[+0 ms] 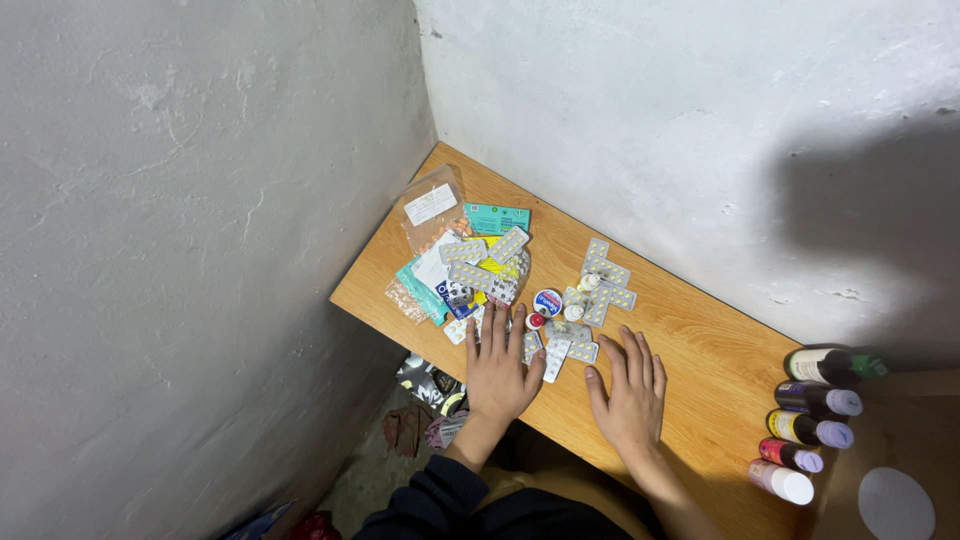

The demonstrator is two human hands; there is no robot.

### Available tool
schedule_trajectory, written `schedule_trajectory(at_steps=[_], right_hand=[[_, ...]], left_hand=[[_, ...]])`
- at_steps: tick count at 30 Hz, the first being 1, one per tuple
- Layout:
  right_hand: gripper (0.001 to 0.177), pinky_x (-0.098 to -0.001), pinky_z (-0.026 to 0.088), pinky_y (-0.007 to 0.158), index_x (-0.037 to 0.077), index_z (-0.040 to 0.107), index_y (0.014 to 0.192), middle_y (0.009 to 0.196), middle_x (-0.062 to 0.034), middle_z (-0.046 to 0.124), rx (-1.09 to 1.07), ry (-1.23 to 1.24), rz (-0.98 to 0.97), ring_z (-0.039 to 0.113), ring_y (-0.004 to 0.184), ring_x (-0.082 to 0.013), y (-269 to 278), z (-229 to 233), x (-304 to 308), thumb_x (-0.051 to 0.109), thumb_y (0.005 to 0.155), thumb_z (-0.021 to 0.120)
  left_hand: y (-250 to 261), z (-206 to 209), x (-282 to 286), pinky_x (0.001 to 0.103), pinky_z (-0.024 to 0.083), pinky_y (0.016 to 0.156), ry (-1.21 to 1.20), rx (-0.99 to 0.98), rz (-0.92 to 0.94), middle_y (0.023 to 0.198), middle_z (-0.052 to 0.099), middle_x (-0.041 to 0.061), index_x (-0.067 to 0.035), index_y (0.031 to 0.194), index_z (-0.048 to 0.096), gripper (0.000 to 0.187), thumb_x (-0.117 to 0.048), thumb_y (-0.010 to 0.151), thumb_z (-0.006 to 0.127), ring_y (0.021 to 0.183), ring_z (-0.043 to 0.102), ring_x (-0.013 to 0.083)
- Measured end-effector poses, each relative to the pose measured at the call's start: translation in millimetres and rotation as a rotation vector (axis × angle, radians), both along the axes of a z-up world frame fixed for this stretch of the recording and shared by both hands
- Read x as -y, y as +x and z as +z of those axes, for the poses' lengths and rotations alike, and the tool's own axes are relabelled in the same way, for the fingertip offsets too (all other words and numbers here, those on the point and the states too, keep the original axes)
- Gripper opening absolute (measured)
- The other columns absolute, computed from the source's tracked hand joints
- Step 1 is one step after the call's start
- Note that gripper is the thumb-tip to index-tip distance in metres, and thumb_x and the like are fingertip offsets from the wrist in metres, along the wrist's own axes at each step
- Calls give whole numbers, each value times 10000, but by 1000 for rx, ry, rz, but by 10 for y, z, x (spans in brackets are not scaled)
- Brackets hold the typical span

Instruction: The person organizes various medicines on a wooden table. They pick up bottles and blister packs one by one, rotate them to view the labels, and place them in a neat row on the right side of the table. The items include small bottles with droppers and several blister packs of pills.

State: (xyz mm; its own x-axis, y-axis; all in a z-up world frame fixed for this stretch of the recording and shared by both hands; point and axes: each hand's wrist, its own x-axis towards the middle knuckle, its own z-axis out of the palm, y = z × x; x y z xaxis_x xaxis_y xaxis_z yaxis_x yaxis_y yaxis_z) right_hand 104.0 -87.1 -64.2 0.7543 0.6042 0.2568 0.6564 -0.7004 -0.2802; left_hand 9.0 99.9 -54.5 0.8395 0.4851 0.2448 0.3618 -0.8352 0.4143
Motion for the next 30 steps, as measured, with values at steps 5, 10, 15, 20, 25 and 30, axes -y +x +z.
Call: schedule_trajectory(at_steps=[5,10,15,20,25,30], right_hand=[[519,-525,209,1208,163,518,1443,1569,-121,425,-3,2,2,329,1502,-316,-9,17,-8,429,996,515],[515,-522,210,1212,167,516,1441,1571,-114,424,-8,8,-4,331,1502,-313,-22,30,-10,421,994,529],[518,-523,212,1210,163,515,1444,1568,-116,430,-4,19,1,333,1499,-315,-21,30,-8,415,992,537],[516,-519,221,1203,154,527,1435,1556,-124,442,3,18,-2,339,1493,-311,-33,38,-10,380,973,571],[484,-481,278,1187,83,536,1398,1497,-119,518,-9,242,9,423,1445,-305,30,93,-22,274,967,647],[460,-442,339,1118,90,567,1350,1374,-100,619,-4,327,-22,514,1336,-265,412,282,-286,247,945,719]], left_hand=[[-4,14,-2,563,124,1230,3,5,2,1526,428,228,-45,1533,417,706,-451,963,505,1503,285,375],[-10,24,5,561,125,1235,-5,14,3,1526,430,225,-44,1530,424,700,-448,963,507,1506,285,375],[-15,11,-1,564,123,1237,22,28,-1,1523,433,223,-44,1530,423,699,-447,966,506,1509,280,378],[-13,-5,3,564,117,1231,4,8,1,1526,426,224,-46,1533,414,711,-453,957,501,1505,274,377],[-16,-27,7,563,113,1233,6,20,-1,1533,418,226,-48,1537,410,709,-459,965,488,1510,266,375],[-15,-38,0,563,111,1227,3,22,-2,1532,416,224,-48,1528,415,713,-460,951,491,1510,260,371]])
